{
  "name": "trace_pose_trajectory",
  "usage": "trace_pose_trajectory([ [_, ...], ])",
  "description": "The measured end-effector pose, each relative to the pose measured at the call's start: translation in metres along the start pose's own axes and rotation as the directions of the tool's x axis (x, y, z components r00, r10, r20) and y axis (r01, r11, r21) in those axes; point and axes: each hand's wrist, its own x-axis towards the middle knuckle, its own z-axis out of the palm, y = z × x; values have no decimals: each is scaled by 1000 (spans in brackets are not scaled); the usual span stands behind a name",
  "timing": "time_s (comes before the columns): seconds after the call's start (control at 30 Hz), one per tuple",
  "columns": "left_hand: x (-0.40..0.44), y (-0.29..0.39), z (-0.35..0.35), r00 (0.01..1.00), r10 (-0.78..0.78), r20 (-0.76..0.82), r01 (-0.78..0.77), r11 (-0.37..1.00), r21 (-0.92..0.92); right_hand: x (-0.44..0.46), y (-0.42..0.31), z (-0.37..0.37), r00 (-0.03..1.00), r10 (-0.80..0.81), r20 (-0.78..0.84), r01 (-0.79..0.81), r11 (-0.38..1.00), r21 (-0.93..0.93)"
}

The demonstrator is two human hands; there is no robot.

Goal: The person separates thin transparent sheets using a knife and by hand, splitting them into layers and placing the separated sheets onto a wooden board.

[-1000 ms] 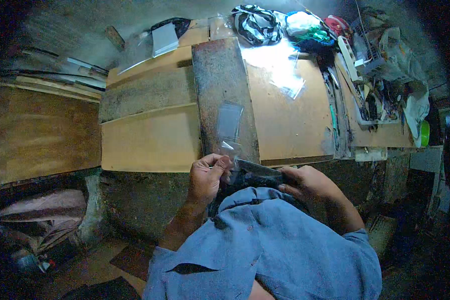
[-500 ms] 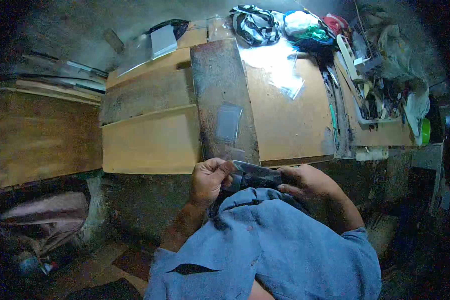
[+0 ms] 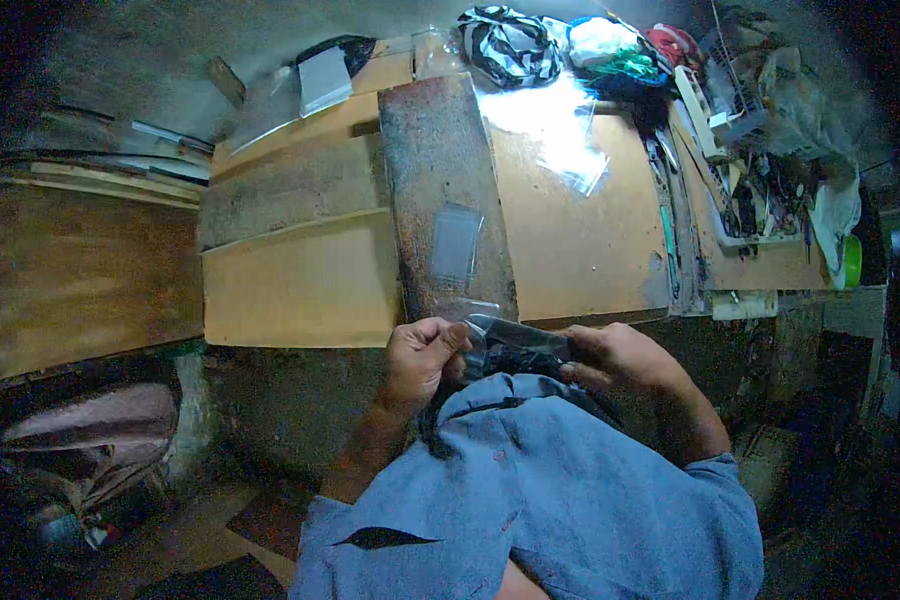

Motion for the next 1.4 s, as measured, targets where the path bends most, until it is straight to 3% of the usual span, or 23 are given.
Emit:
trace_pose_trajectory([
  [0.1,1,2,-1,999,-38,-1,37,995,-87,-5,2,-8,996,87,-26,-87,996,-1],
  [0.2,3,-2,-3,999,-29,-38,25,995,-98,-14,3,-16,998,44,-54,-42,998,44],
  [0.3,6,-3,-4,999,-34,28,37,993,-108,-20,7,-14,999,13,-36,-12,1000,16],
  [0.37,4,5,9,998,-3,-68,2,1000,-22,-21,11,-9,1000,-11,-18,11,1000,-12],
  [0.5,7,-5,1,997,80,-7,-80,996,-27,-21,8,-9,1000,13,5,-13,999,-52],
  [0.57,4,-2,0,998,-36,45,41,991,-124,-23,3,-12,1000,22,4,-22,998,-57],
  [0.67,2,4,3,998,-59,17,60,993,-100,-26,1,-13,996,87,19,-87,995,-46],
  [1.0,1,5,3,992,-122,39,124,990,-62,-17,9,-9,998,14,56,-10,997,-72],
  [1.27,-4,9,10,962,-144,232,102,978,182,5,3,-3,996,-80,39,80,997,-6],
  [1.4,-9,13,20,940,-196,281,172,979,109,24,4,0,991,-62,120,69,996,-54],
])
